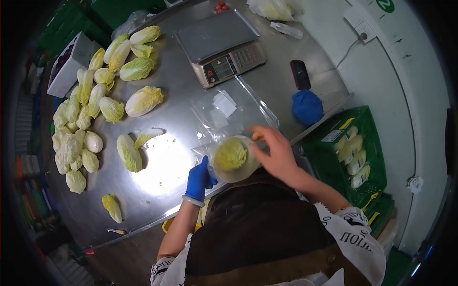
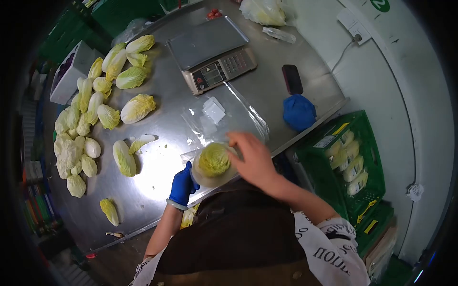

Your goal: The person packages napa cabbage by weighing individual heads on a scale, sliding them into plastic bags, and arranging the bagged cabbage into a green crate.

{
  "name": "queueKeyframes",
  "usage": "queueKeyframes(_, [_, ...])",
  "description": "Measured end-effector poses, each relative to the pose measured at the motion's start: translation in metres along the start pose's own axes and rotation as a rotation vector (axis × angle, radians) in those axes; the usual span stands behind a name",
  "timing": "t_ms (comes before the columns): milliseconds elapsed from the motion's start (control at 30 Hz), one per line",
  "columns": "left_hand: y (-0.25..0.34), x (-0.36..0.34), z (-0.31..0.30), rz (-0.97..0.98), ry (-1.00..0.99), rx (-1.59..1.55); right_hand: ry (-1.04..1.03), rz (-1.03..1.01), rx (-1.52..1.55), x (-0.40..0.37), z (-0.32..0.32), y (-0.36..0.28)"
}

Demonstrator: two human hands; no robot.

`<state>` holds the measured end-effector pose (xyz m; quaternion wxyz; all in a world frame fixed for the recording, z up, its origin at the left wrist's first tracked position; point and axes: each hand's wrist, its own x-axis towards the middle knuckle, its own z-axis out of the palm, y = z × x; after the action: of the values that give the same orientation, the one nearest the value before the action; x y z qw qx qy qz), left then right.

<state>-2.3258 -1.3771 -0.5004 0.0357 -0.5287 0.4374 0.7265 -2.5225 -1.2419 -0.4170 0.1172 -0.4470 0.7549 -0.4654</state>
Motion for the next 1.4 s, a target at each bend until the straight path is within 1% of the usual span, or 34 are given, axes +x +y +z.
queueKeyframes(33, [-0.004,0.002,0.0,0.04,-0.028,-0.018,-0.049,-0.242,-0.154,0.001,-0.005,-0.01])
queueKeyframes(133, [-0.018,-0.001,-0.001,0.153,-0.061,0.023,-0.312,-0.421,-0.324,-0.016,0.02,-0.046])
queueKeyframes(167, [-0.019,-0.001,-0.002,0.203,-0.061,0.047,-0.423,-0.444,-0.378,-0.02,0.029,-0.044])
queueKeyframes(233, [-0.017,-0.002,-0.008,0.168,-0.116,0.024,-0.637,-0.482,-0.49,-0.017,0.044,-0.046])
queueKeyframes(267, [-0.015,-0.001,-0.011,0.153,-0.142,0.008,-0.54,-0.491,-0.428,-0.016,0.032,-0.047])
queueKeyframes(300, [-0.009,-0.003,-0.013,0.118,-0.136,-0.088,-0.452,-0.496,-0.36,-0.001,-0.002,-0.071])
queueKeyframes(333, [-0.006,-0.007,-0.014,0.067,-0.129,-0.183,-0.198,-0.582,-0.32,0.007,-0.039,-0.09])
queueKeyframes(367, [-0.018,0.002,-0.028,0.139,-0.23,-0.094,-0.024,-0.443,-0.348,0.002,-0.076,-0.105])
queueKeyframes(400, [-0.018,0.001,-0.03,0.102,-0.209,-0.143,0.163,-0.41,-0.168,-0.016,-0.113,-0.088])
queueKeyframes(433, [-0.018,-0.001,-0.032,0.094,-0.228,-0.119,0.354,-0.377,0.012,-0.034,-0.153,-0.067])
queueKeyframes(500, [-0.017,-0.002,-0.032,0.091,-0.239,-0.108,0.476,-0.445,-0.135,-0.025,-0.144,-0.061])
queueKeyframes(533, [-0.019,-0.003,-0.032,0.088,-0.227,-0.123,0.33,-0.46,-0.368,-0.003,-0.116,-0.062])
queueKeyframes(600, [-0.025,-0.006,-0.033,0.069,-0.222,-0.128,0.038,-0.581,-0.791,0.042,-0.061,-0.065])
queueKeyframes(633, [-0.026,-0.006,-0.033,0.067,-0.227,-0.124,0.014,-0.491,-0.754,0.038,-0.036,-0.064])
queueKeyframes(700, [-0.027,-0.004,-0.034,0.087,-0.242,-0.12,-0.246,-0.169,-0.693,0.024,0.005,-0.044])
queueKeyframes(733, [-0.027,-0.002,-0.033,0.11,-0.256,-0.117,-0.477,0.07,-0.663,0.018,0.018,-0.032])
queueKeyframes(767, [-0.028,0.002,-0.033,0.131,-0.268,-0.112,-0.589,0.087,-0.74,0.023,0.028,-0.012])
queueKeyframes(800, [-0.026,0.005,-0.035,0.195,-0.259,-0.142,-0.703,0.104,-0.817,0.03,0.033,-0.003])
queueKeyframes(867, [-0.026,0.004,-0.037,0.287,-0.174,-0.14,-0.538,0.0,-0.564,0.028,0.024,0.007])
queueKeyframes(900, [-0.028,-0.004,-0.035,0.309,-0.171,-0.183,-0.464,-0.053,-0.44,0.029,0.018,0.011])
queueKeyframes(1000, [-0.058,-0.029,-0.017,0.37,-0.109,-0.263,-0.513,-0.079,-0.399,-0.01,-0.009,-0.007])
queueKeyframes(1033, [-0.078,-0.028,-0.013,0.332,-0.129,-0.317,-0.507,-0.105,-0.401,-0.03,-0.011,-0.001])
queueKeyframes(1100, [-0.13,-0.012,-0.004,0.221,-0.106,-0.326,-0.494,-0.142,-0.397,-0.079,-0.008,0.028])
queueKeyframes(1133, [-0.161,-0.002,0.001,0.172,-0.106,-0.319,-0.54,-0.099,-0.448,-0.104,-0.006,0.048])
queueKeyframes(1167, [-0.184,0.001,0.009,0.075,-0.055,-0.301,-0.585,-0.055,-0.5,-0.129,-0.003,0.07])
queueKeyframes(1200, [-0.194,-0.004,0.019,-0.006,-0.027,-0.314,-0.628,-0.018,-0.553,-0.143,-0.004,0.077])
queueKeyframes(1233, [-0.204,-0.012,0.026,-0.056,0.012,-0.336,-0.626,0.016,-0.533,-0.157,-0.009,0.082])
queueKeyframes(1267, [-0.216,-0.02,0.032,-0.11,0.055,-0.361,-0.506,-0.1,-0.515,-0.166,-0.012,0.088])
queueKeyframes(1333, [-0.224,-0.039,0.043,-0.072,0.071,-0.538,-0.263,-0.319,-0.462,-0.172,-0.021,0.073])
queueKeyframes(1367, [-0.221,-0.046,0.044,-0.085,0.044,-0.589,-0.351,-0.323,-0.378,-0.181,-0.025,0.069])
queueKeyframes(1400, [-0.223,-0.045,0.045,-0.092,0.043,-0.564,-0.454,-0.346,-0.336,-0.192,-0.024,0.069])
